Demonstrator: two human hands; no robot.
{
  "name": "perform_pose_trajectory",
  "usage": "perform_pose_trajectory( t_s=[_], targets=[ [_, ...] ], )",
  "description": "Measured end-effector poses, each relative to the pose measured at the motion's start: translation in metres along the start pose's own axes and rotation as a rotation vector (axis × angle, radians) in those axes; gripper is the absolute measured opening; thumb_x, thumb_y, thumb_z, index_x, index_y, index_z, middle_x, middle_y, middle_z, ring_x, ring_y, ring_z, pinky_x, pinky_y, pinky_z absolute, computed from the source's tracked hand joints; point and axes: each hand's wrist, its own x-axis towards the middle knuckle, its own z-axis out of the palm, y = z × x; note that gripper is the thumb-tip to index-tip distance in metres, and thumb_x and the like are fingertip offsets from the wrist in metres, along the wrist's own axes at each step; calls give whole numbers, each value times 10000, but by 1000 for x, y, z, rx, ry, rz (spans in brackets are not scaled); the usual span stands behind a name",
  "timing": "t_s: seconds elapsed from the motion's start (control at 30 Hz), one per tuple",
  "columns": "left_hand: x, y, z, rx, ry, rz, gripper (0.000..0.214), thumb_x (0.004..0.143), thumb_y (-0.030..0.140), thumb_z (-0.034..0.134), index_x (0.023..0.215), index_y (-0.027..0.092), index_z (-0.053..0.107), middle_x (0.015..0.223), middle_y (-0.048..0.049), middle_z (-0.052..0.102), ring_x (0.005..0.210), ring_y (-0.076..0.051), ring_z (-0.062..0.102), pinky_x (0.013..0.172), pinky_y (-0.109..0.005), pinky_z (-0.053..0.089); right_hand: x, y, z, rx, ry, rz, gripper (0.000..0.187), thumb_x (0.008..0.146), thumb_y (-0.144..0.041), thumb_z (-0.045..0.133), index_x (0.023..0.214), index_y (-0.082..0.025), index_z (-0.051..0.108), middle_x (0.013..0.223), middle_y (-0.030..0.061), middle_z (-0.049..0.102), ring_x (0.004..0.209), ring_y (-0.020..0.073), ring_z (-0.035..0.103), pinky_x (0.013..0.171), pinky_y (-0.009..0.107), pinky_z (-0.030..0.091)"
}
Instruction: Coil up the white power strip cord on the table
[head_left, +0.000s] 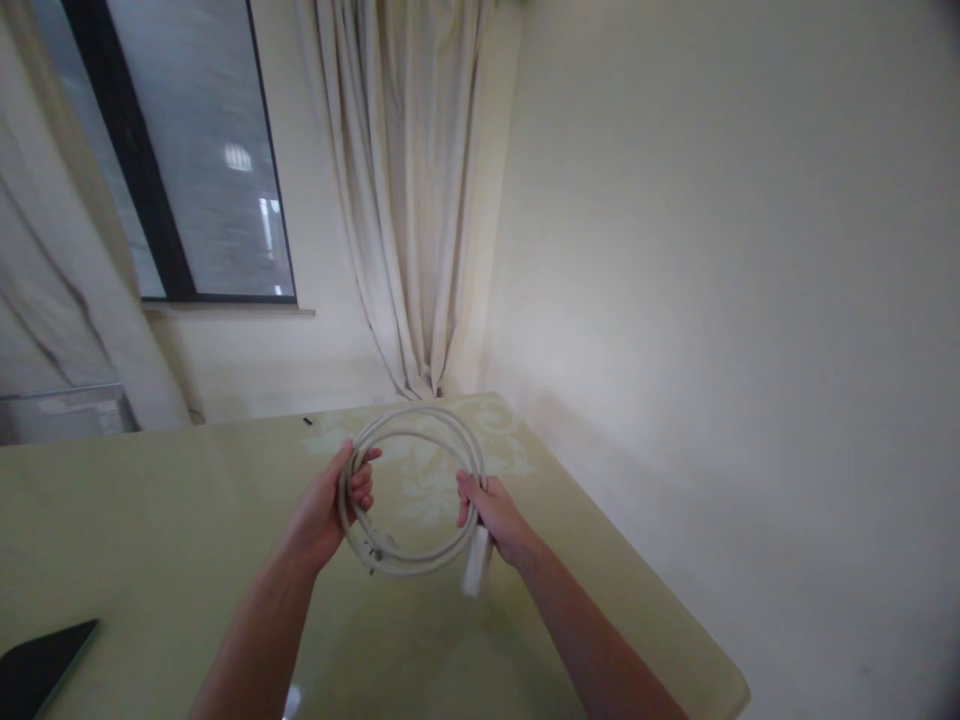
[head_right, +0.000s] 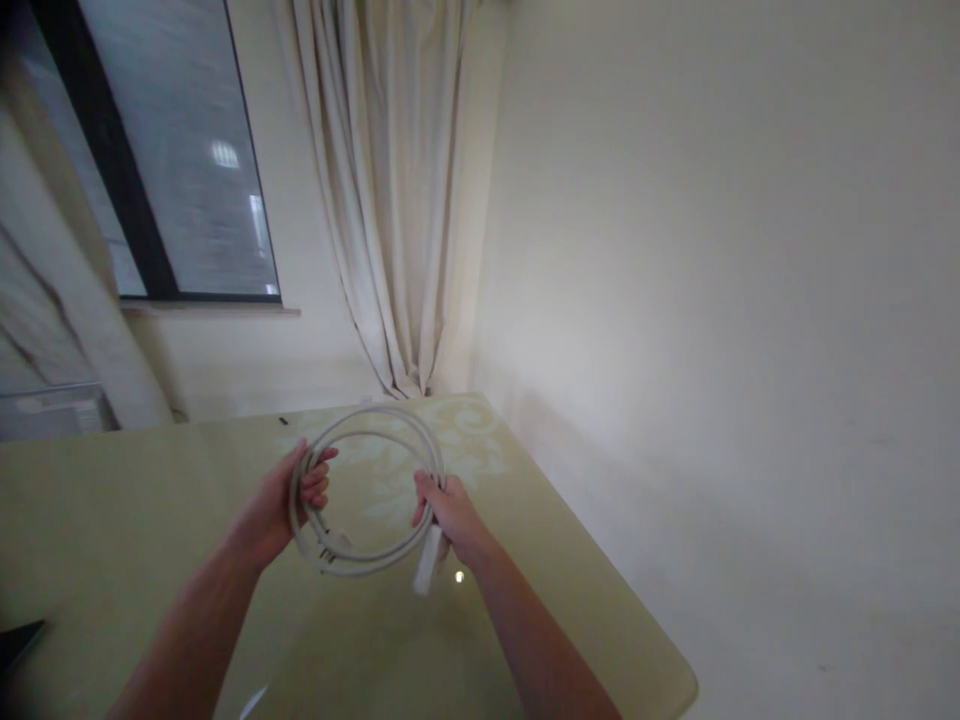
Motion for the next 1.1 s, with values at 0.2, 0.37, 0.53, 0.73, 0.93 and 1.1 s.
perform_pose_trajectory(
  t_s=[0.2, 0.37, 0.53, 0.73, 0.93, 1.1],
  targets=[
    [9, -23, -5, 171, -127, 22, 338, 870, 404, 768, 1002, 99, 706, 608, 76, 414, 456, -44, 328, 397, -146, 299, -16, 7, -37, -149, -110, 12, 596, 843, -777, 619, 954, -191, 631, 501, -58, 562, 429, 98, 402, 443, 223, 260],
    [3, -45, -12, 159, -213, -74, 433, 885, 513, 733, 1108, 142, 713, 716, 16, 561, 583, -104, 510, 601, -241, 495, -18, 12, -49, 32, -13, -66, 590, 860, -804, 555, 918, -217, 585, 442, -93, 441, 398, 94, 314, 420, 231, 202],
    [-1, -79, -22, 204, -232, -180, 538, 883, 634, 671, 1200, 201, 707, 771, -2, 606, 719, -156, 588, 704, -281, 489, -13, 14, -57, 60, 150, -97, 611, 823, -828, 577, 854, -218, 561, 436, -92, 416, 403, 92, 304, 426, 239, 211],
    [-10, -58, -23, 793, -62, 99, 546, 784, 704, 712, 927, 184, 797, 764, -46, 653, 684, -180, 515, 599, -261, 364, -21, 9, -83, -135, 96, -107, 598, 875, -791, 543, 811, -201, 611, 431, -63, 474, 422, 105, 366, 457, 237, 251],
    [-6, -5, -20, 1136, -67, 354, 435, 714, 674, 723, 701, 247, 806, 809, -69, 779, 914, -325, 652, 849, -370, 482, -45, -12, -110, -329, -294, 24, 467, 860, -623, 688, 688, -194, 625, 497, -39, 529, 437, 96, 374, 467, 246, 270],
    [4, 25, -27, 1197, 78, 465, 512, 680, 745, 675, 664, 245, 784, 775, -62, 768, 888, -324, 659, 856, -372, 483, -58, -23, -115, -327, -420, 50, 436, 887, -559, 662, 661, -198, 572, 559, -26, 550, 477, 96, 402, 484, 244, 294]
  ],
)
